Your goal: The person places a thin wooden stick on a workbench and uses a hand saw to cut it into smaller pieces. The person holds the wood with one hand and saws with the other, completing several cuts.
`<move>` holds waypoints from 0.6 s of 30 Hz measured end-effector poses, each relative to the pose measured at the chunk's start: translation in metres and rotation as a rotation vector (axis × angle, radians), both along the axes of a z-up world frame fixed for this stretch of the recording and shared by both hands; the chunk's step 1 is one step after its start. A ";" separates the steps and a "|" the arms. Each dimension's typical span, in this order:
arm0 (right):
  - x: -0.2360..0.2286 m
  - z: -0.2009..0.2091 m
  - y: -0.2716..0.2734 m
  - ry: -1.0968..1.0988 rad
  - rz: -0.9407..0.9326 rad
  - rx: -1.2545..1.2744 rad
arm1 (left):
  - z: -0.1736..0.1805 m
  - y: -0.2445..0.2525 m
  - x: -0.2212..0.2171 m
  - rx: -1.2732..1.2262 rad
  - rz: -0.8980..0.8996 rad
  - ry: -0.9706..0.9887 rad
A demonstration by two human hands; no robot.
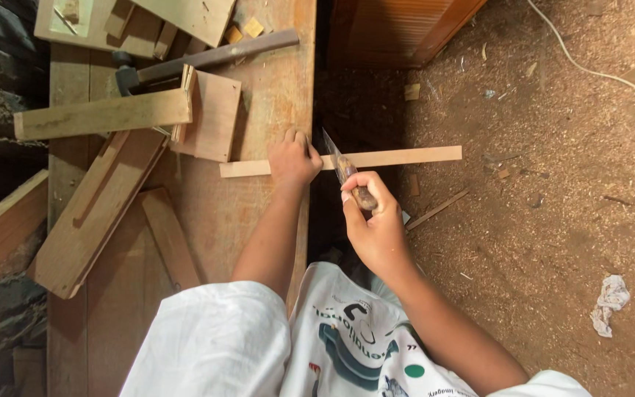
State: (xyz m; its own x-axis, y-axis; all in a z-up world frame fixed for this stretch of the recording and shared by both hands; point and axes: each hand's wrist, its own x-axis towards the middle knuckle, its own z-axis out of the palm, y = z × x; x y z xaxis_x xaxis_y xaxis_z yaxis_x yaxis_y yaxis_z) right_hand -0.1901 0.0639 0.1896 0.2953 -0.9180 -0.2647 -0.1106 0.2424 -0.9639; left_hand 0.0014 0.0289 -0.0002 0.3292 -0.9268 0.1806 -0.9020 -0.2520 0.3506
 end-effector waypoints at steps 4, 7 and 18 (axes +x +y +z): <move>0.008 -0.001 -0.012 0.033 0.038 -0.148 | 0.000 -0.009 0.001 -0.104 -0.053 -0.056; 0.008 0.000 -0.015 -0.070 0.068 0.195 | -0.002 -0.006 0.002 -0.072 -0.063 -0.051; 0.000 0.009 -0.015 -0.126 -0.007 0.312 | -0.003 -0.012 0.003 -0.083 -0.054 -0.047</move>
State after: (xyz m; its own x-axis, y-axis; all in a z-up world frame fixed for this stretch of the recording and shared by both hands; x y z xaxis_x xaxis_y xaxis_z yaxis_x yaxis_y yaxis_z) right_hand -0.1900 0.0486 0.1987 0.3377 -0.8007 -0.4949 0.0071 0.5279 -0.8493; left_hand 0.0045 0.0173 -0.0028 0.2684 -0.9243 0.2713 -0.9295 -0.1745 0.3249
